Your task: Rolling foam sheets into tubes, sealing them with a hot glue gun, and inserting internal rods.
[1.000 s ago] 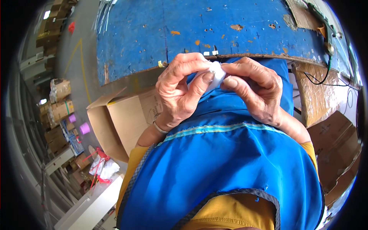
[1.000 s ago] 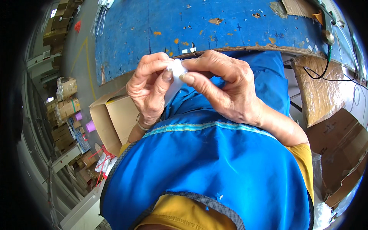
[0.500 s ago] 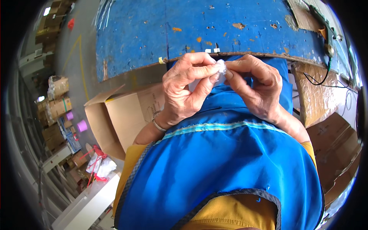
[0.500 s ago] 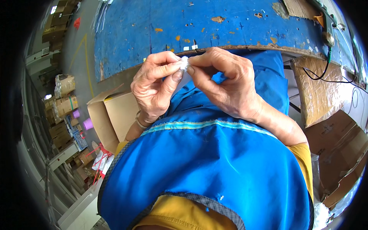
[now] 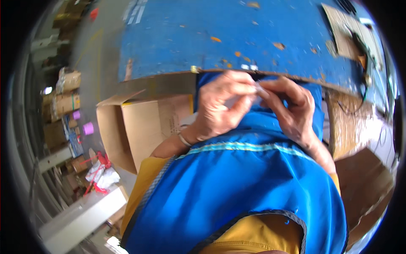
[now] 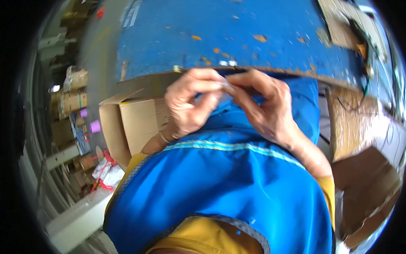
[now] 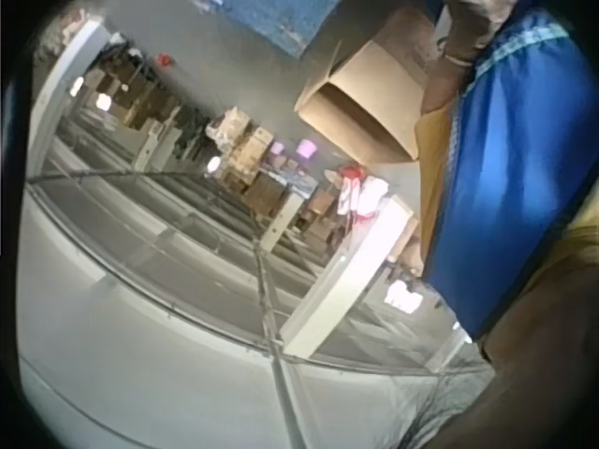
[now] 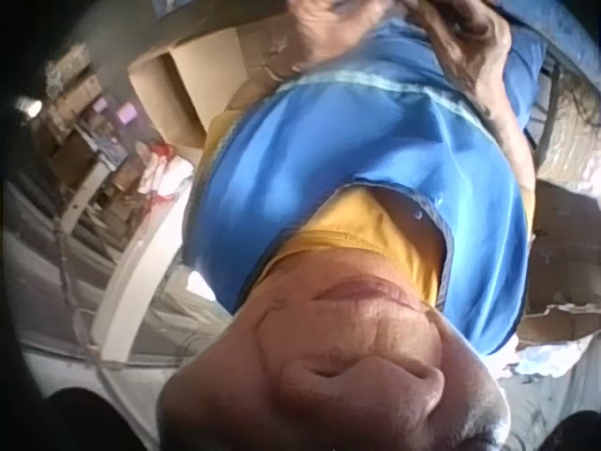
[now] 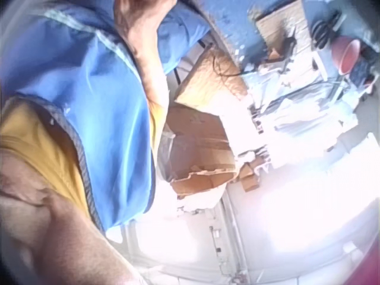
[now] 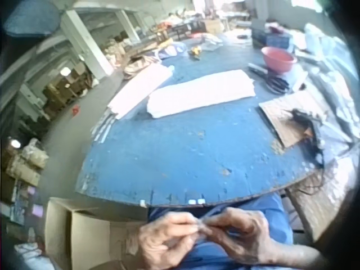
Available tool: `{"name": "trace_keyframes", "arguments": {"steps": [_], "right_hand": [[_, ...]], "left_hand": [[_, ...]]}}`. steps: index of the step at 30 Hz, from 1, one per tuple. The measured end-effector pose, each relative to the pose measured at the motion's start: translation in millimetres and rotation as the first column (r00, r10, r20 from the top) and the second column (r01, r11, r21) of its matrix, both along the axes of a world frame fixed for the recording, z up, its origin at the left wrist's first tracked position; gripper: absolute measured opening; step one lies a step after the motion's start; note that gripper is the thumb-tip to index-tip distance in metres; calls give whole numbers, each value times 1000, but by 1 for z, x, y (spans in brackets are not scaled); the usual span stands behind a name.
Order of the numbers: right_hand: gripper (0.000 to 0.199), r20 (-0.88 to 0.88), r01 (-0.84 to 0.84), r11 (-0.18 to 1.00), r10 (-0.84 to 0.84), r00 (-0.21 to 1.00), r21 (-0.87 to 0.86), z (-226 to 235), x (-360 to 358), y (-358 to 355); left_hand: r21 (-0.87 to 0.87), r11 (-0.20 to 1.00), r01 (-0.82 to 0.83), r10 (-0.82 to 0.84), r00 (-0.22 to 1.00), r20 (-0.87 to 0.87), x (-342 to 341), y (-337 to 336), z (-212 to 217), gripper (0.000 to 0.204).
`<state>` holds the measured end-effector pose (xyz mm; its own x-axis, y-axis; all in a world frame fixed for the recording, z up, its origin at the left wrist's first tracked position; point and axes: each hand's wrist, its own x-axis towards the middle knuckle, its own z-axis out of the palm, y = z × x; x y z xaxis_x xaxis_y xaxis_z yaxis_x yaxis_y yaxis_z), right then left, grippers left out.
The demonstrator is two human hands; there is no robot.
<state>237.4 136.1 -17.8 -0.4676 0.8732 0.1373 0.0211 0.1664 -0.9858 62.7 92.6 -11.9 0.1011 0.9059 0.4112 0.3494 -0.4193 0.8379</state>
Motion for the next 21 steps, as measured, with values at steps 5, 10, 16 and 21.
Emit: {"name": "trace_keyframes", "arguments": {"steps": [5,10,16,21], "right_hand": [[2,47,2,994,3,999,-113,2,3,-3],[6,66,-29,995,36,997,-100,-6,4,-10],[6,133,-28,992,11,991,126,-17,0,-15],[8,139,-33,986,10,990,162,-22,1,-18]], "left_hand": [[69,998,-5,10,996,-84,6,-6,-1,20],[29,999,29,-28,999,-23,5,-19,-10,21],[-41,999,-30,30,999,15,10,-29,-20,22],[-109,989,-100,102,995,13,2,-27,-24,25]]}}
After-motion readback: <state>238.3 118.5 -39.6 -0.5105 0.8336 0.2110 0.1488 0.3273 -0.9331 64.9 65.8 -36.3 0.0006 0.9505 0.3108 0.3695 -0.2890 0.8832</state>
